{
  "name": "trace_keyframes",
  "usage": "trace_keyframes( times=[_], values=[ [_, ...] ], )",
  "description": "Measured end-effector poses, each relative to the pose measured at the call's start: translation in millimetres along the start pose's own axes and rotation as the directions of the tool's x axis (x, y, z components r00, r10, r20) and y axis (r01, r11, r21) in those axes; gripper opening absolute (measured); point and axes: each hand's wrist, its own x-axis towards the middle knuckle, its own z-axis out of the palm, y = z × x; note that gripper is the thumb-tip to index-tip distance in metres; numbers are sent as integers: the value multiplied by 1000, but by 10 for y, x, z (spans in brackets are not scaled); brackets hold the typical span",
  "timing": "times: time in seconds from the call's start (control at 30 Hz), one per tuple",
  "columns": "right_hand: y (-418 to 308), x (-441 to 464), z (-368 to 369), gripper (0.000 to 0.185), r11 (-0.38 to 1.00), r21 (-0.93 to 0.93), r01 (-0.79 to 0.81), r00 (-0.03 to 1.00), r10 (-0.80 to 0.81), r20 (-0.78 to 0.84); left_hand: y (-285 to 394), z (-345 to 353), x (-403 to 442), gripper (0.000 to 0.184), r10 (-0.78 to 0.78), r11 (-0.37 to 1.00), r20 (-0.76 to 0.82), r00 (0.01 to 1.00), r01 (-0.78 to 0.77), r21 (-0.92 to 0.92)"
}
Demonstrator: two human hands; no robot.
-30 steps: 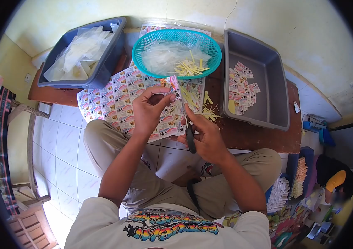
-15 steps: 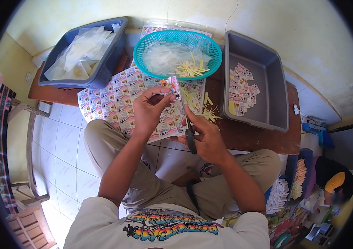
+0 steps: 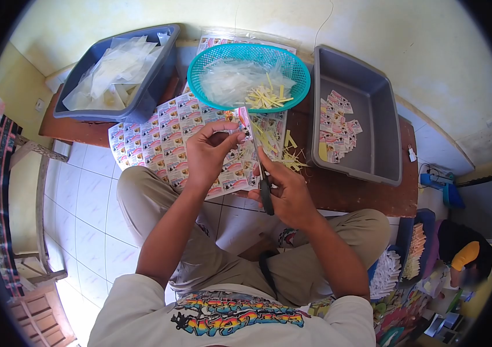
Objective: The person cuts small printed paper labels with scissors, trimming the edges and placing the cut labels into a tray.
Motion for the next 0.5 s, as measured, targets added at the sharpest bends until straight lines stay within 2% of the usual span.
trace_keyframes(
  times=[0.5],
  values=[
    [-4,-3,-4,91,1000,-10,-23,1000,23,-7,25,-4,-8,23,-5,1000,1,1000,5,-12]
  ],
)
